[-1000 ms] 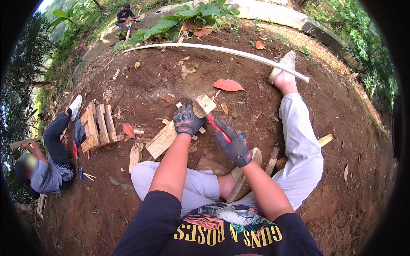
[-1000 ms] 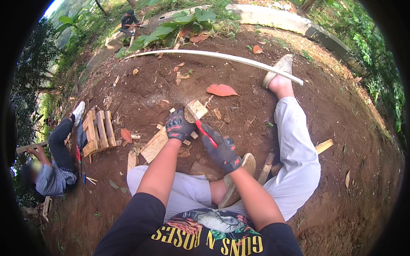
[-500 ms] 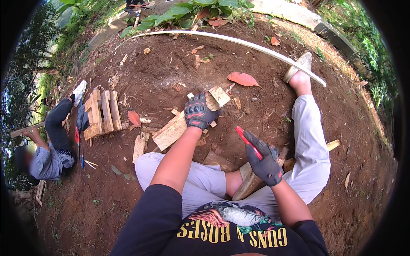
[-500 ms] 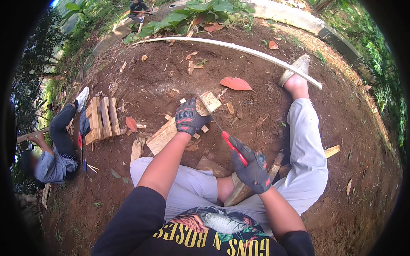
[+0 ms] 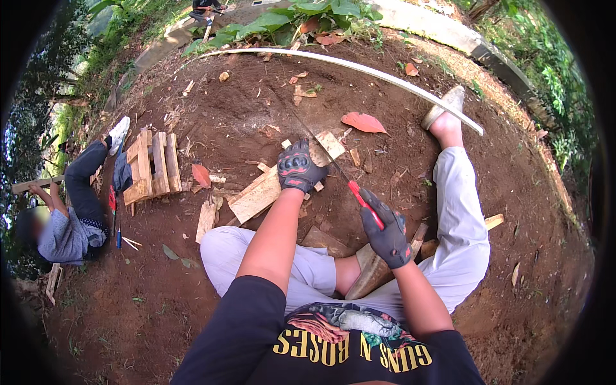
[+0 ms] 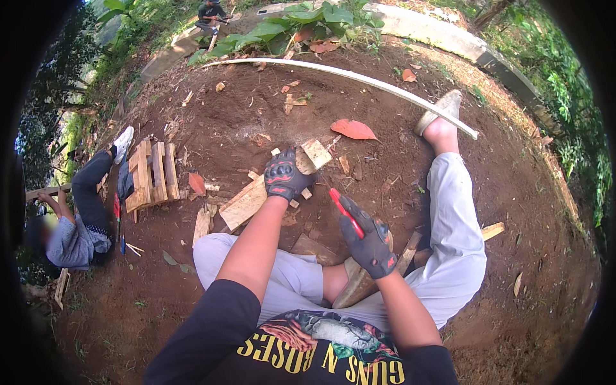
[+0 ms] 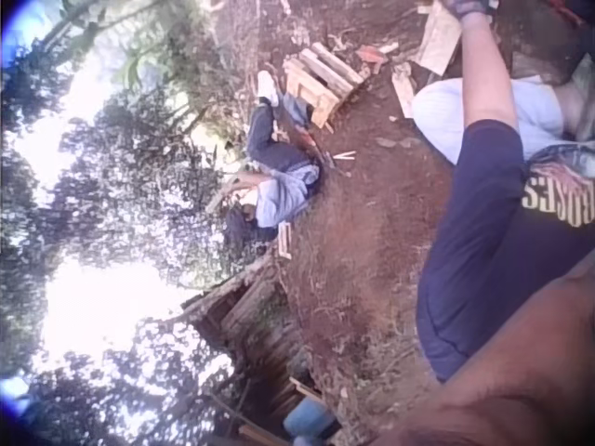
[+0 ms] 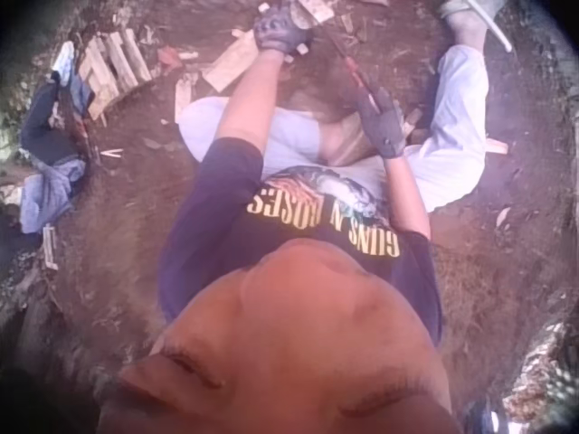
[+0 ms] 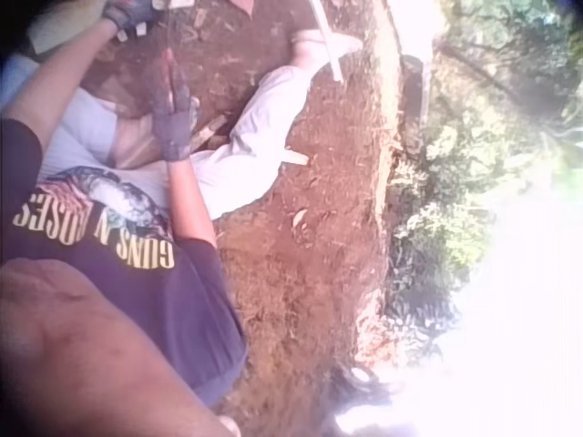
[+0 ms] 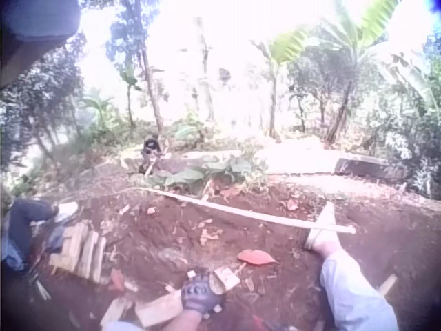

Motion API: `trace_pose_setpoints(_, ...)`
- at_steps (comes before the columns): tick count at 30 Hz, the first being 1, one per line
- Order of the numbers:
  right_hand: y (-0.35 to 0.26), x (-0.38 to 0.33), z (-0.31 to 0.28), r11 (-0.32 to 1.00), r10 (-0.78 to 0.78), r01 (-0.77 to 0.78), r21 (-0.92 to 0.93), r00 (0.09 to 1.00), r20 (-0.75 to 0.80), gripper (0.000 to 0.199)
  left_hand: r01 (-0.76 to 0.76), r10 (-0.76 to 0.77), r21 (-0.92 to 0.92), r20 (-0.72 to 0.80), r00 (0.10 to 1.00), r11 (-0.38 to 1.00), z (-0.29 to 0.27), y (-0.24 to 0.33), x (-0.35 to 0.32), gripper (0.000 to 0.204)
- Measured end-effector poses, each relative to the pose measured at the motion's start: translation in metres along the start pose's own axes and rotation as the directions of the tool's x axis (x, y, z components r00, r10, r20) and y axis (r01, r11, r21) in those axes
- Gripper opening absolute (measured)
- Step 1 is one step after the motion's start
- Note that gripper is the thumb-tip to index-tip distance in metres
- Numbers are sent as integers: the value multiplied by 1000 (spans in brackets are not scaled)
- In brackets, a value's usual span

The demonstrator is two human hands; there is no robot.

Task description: The person sits on the ground and uses a hand saw to cut a small piece of wood. They hold the wood steady with their left hand and saw with their right hand, creating sawdust. Another person is visible in the background also working with wood.

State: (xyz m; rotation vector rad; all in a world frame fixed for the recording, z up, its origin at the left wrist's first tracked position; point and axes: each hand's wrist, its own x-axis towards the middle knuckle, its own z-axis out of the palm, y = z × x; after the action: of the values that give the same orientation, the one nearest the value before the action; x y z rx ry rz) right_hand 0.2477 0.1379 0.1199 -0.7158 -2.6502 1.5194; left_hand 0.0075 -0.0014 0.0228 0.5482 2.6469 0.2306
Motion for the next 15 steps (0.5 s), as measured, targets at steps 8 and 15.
trace_pose_setpoints(8,-74,-81,-84,989,61,-58,-133,998,13,38,-4,4,-27,22,1000,1000,4,1,-1,102)
trace_pose_setpoints(15,-50,47,-16,997,9,-10,-73,1000,-6,38,-28,27,-48,-10,1000,998,12,-4,0,99)
